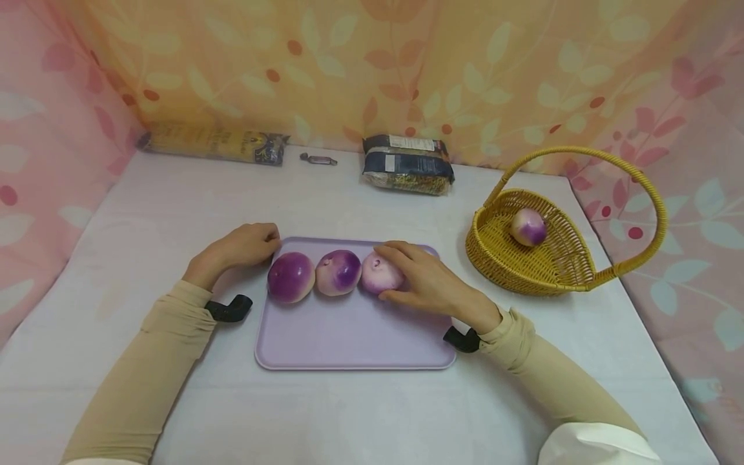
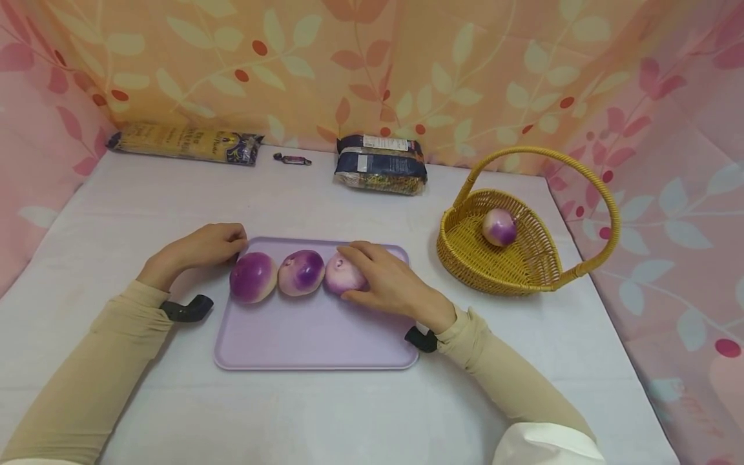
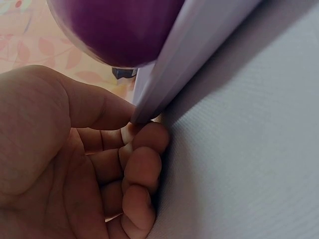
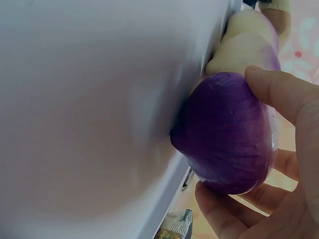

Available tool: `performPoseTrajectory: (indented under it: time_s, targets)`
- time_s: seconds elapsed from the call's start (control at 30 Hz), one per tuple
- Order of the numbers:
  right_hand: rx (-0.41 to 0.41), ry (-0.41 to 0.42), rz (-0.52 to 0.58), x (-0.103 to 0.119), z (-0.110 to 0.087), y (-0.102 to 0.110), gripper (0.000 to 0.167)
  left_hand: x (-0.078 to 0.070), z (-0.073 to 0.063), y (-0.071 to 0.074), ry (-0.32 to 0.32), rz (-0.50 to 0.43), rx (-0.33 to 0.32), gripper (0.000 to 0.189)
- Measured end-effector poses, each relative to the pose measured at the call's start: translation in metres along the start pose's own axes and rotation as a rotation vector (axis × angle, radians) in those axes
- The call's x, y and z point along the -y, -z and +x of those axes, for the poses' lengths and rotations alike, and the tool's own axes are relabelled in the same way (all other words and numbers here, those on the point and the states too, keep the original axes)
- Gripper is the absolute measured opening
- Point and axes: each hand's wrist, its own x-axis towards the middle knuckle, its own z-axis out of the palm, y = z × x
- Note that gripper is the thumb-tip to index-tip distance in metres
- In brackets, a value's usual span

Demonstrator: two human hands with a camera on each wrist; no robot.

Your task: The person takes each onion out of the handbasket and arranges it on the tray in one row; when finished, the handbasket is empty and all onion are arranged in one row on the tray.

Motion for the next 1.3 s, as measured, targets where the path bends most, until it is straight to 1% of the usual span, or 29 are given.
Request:
performPoseTrajectory:
  time_s: [0.17,0.47,0.6,0.77,0.83,0.9,1.0,1.1,1.17,1.23,1.3]
  targets:
    - [0.011,0.000,0.009,0.001,0.001,0.000,0.077,0.001,0.001,-0.001,0.016,0.001,-0.005,0.019]
    - [0.039,-0.022,0.027,0.001,0.000,0.001,0.080,-0.001,0.001,0.000,0.021,-0.002,0.002,0.019]
    - [0.051,-0.054,0.031,0.001,0.000,0.001,0.081,-0.002,0.000,0.001,0.013,0.000,0.003,0.020]
    - [0.047,-0.111,0.021,-0.003,-0.003,0.008,0.075,-0.002,0.000,0.001,0.018,-0.001,0.002,0.019]
    - [0.020,-0.131,0.017,-0.006,-0.006,0.015,0.070,-0.001,0.000,0.000,0.011,-0.006,-0.004,0.019]
    - [-0.028,-0.150,0.005,-0.012,-0.010,0.024,0.061,0.000,-0.001,0.000,0.002,-0.007,-0.011,0.019]
    - [-0.143,-0.167,-0.029,-0.025,-0.019,0.042,0.045,0.000,-0.001,0.000,-0.011,-0.009,-0.020,0.020]
    - [-0.265,-0.209,-0.061,-0.043,-0.029,0.066,0.032,0.000,0.000,0.001,0.000,-0.005,-0.016,0.019]
    - [-0.329,-0.271,-0.090,-0.056,-0.037,0.082,0.026,0.000,0.000,0.001,0.010,-0.005,-0.005,0.019]
    - [-0.379,-0.350,-0.113,-0.069,-0.044,0.097,0.024,-0.001,0.000,0.002,0.019,-0.001,0.001,0.019]
    - [-0.404,-0.446,-0.151,-0.082,-0.052,0.108,0.025,-0.001,0.000,0.001,0.020,0.001,0.006,0.019]
